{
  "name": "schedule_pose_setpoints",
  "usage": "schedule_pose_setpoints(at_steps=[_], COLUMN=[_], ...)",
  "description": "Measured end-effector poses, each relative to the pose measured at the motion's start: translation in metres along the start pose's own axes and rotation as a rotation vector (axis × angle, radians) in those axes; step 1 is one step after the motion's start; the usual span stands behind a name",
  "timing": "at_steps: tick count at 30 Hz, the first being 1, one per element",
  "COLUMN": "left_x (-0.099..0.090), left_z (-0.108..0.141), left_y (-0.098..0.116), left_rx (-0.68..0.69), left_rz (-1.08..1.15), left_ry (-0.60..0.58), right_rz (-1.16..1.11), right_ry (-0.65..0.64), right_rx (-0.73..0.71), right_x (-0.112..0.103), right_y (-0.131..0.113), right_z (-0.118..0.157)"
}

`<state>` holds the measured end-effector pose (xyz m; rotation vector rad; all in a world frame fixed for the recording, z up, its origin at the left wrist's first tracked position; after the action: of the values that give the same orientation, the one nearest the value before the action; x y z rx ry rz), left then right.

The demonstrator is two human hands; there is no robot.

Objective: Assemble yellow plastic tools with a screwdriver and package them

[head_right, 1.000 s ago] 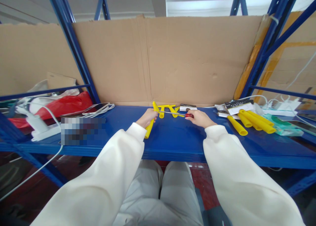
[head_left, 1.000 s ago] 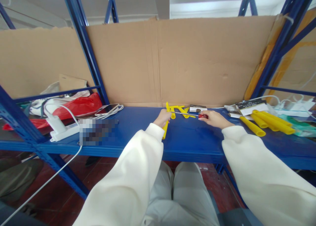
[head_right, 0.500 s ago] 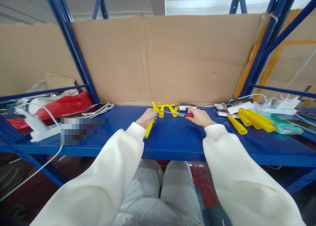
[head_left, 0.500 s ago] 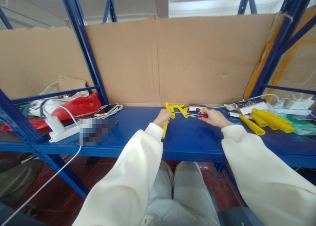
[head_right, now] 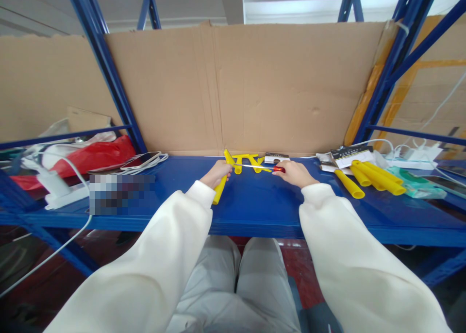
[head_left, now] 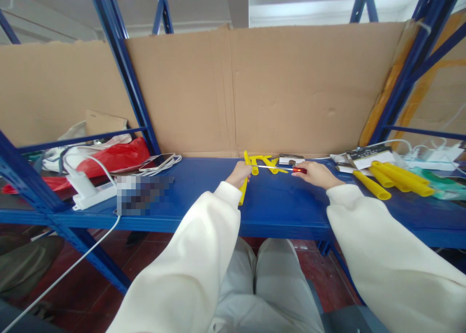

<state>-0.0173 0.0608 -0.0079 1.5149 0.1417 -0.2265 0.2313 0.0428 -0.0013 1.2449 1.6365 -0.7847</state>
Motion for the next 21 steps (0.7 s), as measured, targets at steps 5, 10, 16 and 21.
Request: schedule_pose_setpoints(at_steps=[5,10,16,21], left_x=[-0.0003,0.0003,-0.0003,-0.0005], left_z=[-0.0014,-0.0014,-0.0016,-0.0020], left_y=[-0.0012,-0.0015,-0.0011,-0.0015], left_rx=[-0.001,0.005,-0.002,-0.005], left_rz=[0.004,-0.011,-0.009,-0.011], left_ry=[0.012,0.004,0.002,0.006], right_rz=[0.031,0.026,0.003,-0.008], right_ry=[0.017,0.042,0.032,0.017], right_rx=[0.018,-0.035,-0.028,0.030], right_x=[-0.0001,-0.0007,-0.0005,-0.0025], right_y=[0.0014,0.0010,0.0000,-0.0008], right_z=[-0.0005,-0.0001,-0.0006,-0.0001])
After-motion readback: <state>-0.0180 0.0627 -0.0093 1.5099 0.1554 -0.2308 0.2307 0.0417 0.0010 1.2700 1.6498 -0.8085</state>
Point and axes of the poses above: each hand's wrist, its own z-axis away from the middle knuckle, its own x-axis out of the palm, y = z × x, the point moved 6 cm from there along -z, towards the middle knuckle, and after that the axes turned 6 degrees about -y, right-handed, at the moved point
